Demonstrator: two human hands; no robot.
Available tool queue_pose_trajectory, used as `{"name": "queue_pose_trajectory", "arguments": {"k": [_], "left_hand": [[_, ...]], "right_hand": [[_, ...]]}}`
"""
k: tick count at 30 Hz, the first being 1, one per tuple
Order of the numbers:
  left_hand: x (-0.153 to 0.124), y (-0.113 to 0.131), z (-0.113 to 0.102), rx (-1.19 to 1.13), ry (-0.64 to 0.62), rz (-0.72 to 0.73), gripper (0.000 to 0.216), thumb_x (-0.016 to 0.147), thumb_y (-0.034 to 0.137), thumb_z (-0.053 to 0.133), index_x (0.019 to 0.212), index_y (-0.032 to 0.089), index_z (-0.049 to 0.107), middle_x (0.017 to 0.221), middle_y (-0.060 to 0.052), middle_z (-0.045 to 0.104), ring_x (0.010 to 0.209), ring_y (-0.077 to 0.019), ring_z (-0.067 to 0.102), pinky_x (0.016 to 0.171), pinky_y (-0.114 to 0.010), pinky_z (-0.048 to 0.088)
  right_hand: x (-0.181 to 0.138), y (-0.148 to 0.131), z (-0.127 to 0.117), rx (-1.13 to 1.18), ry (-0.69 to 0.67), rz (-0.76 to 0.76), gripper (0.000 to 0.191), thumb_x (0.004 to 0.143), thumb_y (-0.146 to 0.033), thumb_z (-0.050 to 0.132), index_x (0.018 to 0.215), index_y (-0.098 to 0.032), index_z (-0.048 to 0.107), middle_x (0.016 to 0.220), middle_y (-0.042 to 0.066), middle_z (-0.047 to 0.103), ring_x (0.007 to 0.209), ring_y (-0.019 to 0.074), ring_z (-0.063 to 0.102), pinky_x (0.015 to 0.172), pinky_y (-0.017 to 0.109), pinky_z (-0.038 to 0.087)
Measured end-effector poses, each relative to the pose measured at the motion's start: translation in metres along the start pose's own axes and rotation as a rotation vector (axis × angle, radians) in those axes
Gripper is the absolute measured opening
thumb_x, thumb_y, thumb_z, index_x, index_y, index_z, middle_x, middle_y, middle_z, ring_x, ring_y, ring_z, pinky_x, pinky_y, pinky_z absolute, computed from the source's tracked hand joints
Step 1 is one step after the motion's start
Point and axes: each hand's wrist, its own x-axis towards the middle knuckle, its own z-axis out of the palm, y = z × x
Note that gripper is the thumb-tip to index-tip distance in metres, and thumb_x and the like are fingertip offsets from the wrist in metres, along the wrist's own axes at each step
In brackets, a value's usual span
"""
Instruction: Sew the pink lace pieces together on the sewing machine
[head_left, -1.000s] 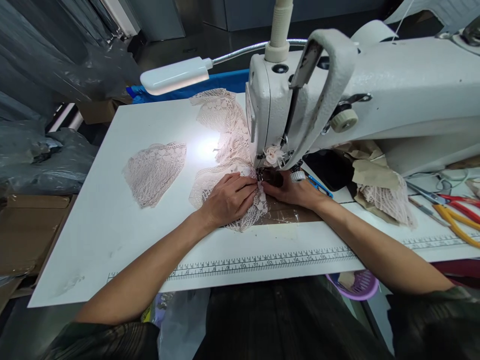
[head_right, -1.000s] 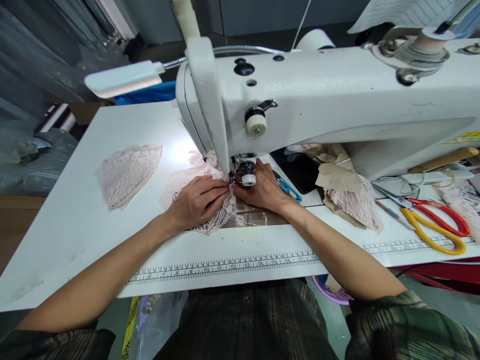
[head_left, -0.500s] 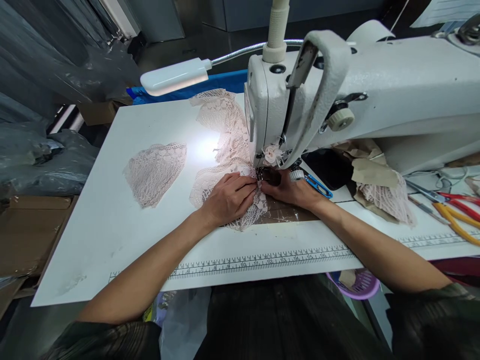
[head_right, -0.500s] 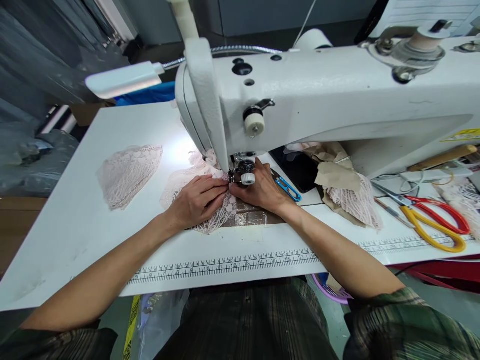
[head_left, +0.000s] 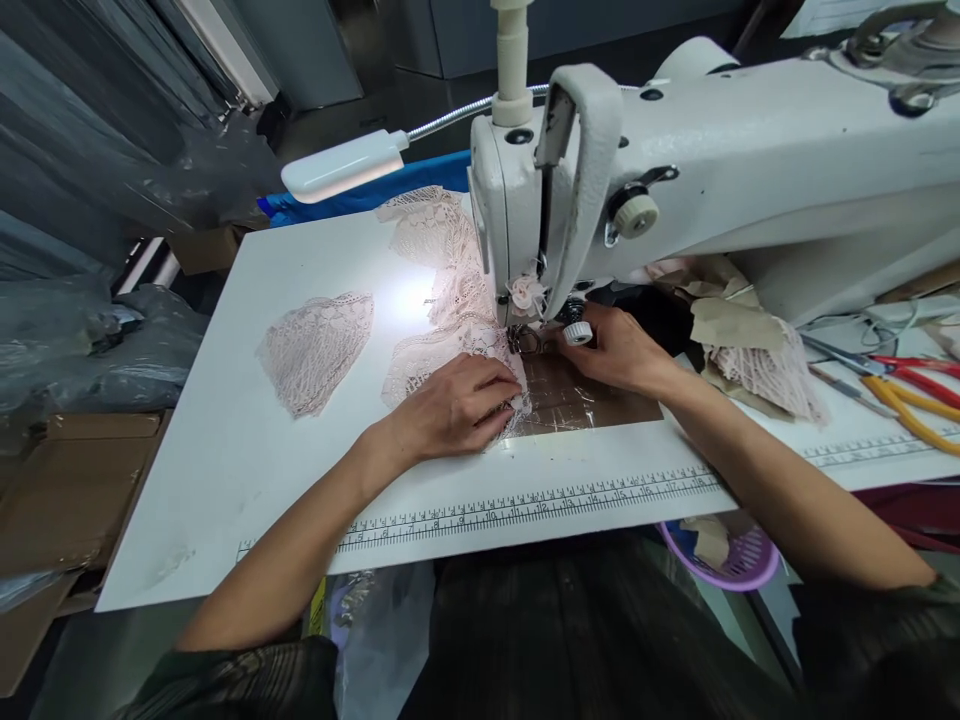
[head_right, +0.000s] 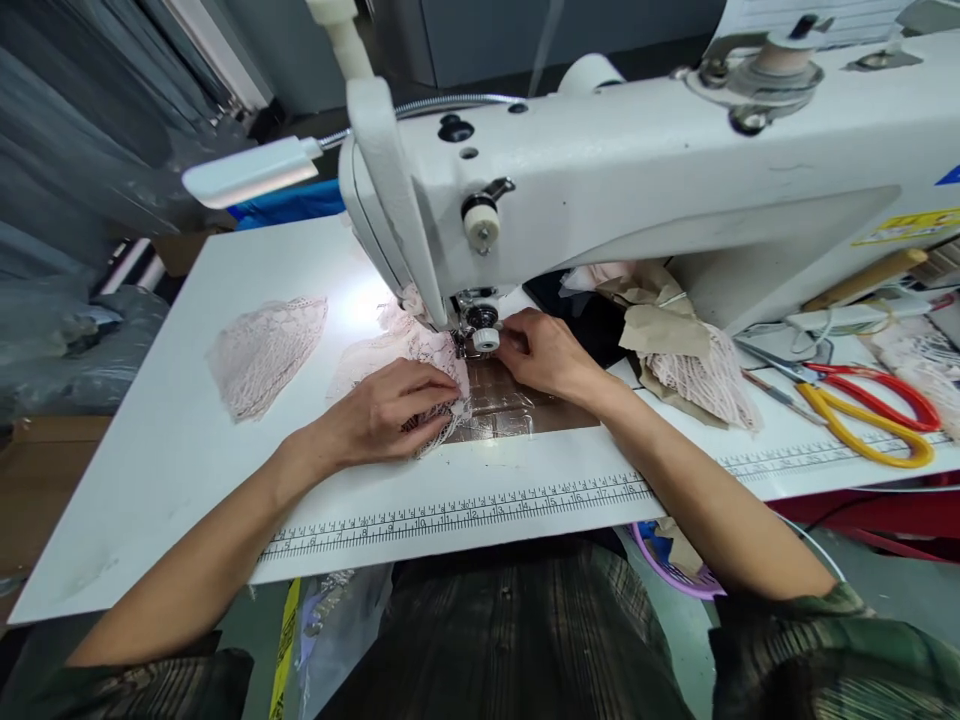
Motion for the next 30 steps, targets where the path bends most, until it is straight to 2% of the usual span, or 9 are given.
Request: {"name": "queue_pose_trajectory", "arguments": {"k": [4, 7, 13, 17, 20, 24, 30], "left_hand": [[0.001, 0.001, 0.009, 0.011, -0.005, -0.006, 0.015, 0.094, 0.019, 0.053, 0.097, 0.014, 0.067, 0.097, -0.008, 0.070, 0.088, -0.0170, 0.065, 0.080, -0.035, 0.057], [0.001, 0.000, 0.012, 0.036, 0.017, -0.010, 0.016, 0.094, 0.018, 0.053, 0.091, 0.014, 0.068, 0.095, -0.008, 0.070, 0.085, -0.0166, 0.066, 0.076, -0.033, 0.057], [-0.001, 0.004, 0.013, 0.002, 0.038, -0.070, 0.015, 0.093, 0.016, 0.054, 0.093, 0.014, 0.069, 0.096, -0.007, 0.071, 0.087, -0.0159, 0.067, 0.079, -0.034, 0.058], [0.000, 0.003, 0.014, 0.018, 0.155, -0.053, 0.010, 0.090, 0.013, 0.057, 0.089, 0.012, 0.067, 0.091, -0.007, 0.071, 0.083, -0.0153, 0.067, 0.075, -0.032, 0.058], [0.001, 0.000, 0.015, 0.013, 0.215, -0.030, 0.006, 0.089, 0.012, 0.060, 0.089, 0.012, 0.066, 0.089, -0.008, 0.070, 0.082, -0.0152, 0.066, 0.073, -0.032, 0.058], [0.000, -0.001, 0.017, 0.002, 0.160, -0.019, 0.008, 0.090, 0.013, 0.058, 0.092, 0.014, 0.066, 0.093, -0.007, 0.070, 0.085, -0.0148, 0.066, 0.076, -0.032, 0.057], [-0.001, 0.000, 0.017, 0.089, 0.061, 0.002, 0.012, 0.092, 0.016, 0.055, 0.091, 0.017, 0.067, 0.093, -0.005, 0.071, 0.081, -0.0154, 0.065, 0.074, -0.034, 0.054]], "right_hand": [[-0.003, -0.007, -0.006, -0.050, -0.134, -0.053, 0.014, 0.080, -0.021, 0.053, 0.076, -0.019, 0.066, 0.070, 0.002, 0.064, 0.061, 0.0161, 0.056, 0.060, 0.028, 0.042], [-0.003, -0.007, -0.003, 0.007, -0.192, -0.086, 0.018, 0.082, -0.022, 0.052, 0.082, -0.018, 0.070, 0.070, 0.001, 0.064, 0.062, 0.0159, 0.056, 0.060, 0.028, 0.041], [-0.003, 0.004, 0.011, 0.124, -0.070, -0.089, 0.023, 0.084, -0.023, 0.050, 0.088, -0.014, 0.071, 0.061, -0.001, 0.055, 0.055, 0.0130, 0.046, 0.055, 0.026, 0.037], [-0.008, 0.007, 0.013, 0.114, -0.118, -0.255, 0.027, 0.087, -0.024, 0.049, 0.100, -0.018, 0.072, 0.081, 0.004, 0.062, 0.066, 0.0144, 0.054, 0.066, 0.027, 0.042], [-0.011, 0.006, 0.013, 0.002, -0.174, -0.324, 0.034, 0.090, -0.026, 0.048, 0.115, -0.022, 0.070, 0.094, 0.007, 0.062, 0.072, 0.0155, 0.057, 0.068, 0.028, 0.042], [-0.012, 0.004, 0.015, -0.124, -0.189, -0.359, 0.037, 0.090, -0.025, 0.047, 0.121, -0.023, 0.068, 0.093, 0.008, 0.062, 0.074, 0.0170, 0.057, 0.063, 0.027, 0.038], [-0.012, 0.005, 0.018, -0.167, -0.166, -0.364, 0.038, 0.091, -0.025, 0.048, 0.124, -0.024, 0.067, 0.090, 0.008, 0.062, 0.072, 0.0167, 0.055, 0.062, 0.027, 0.037]]}}
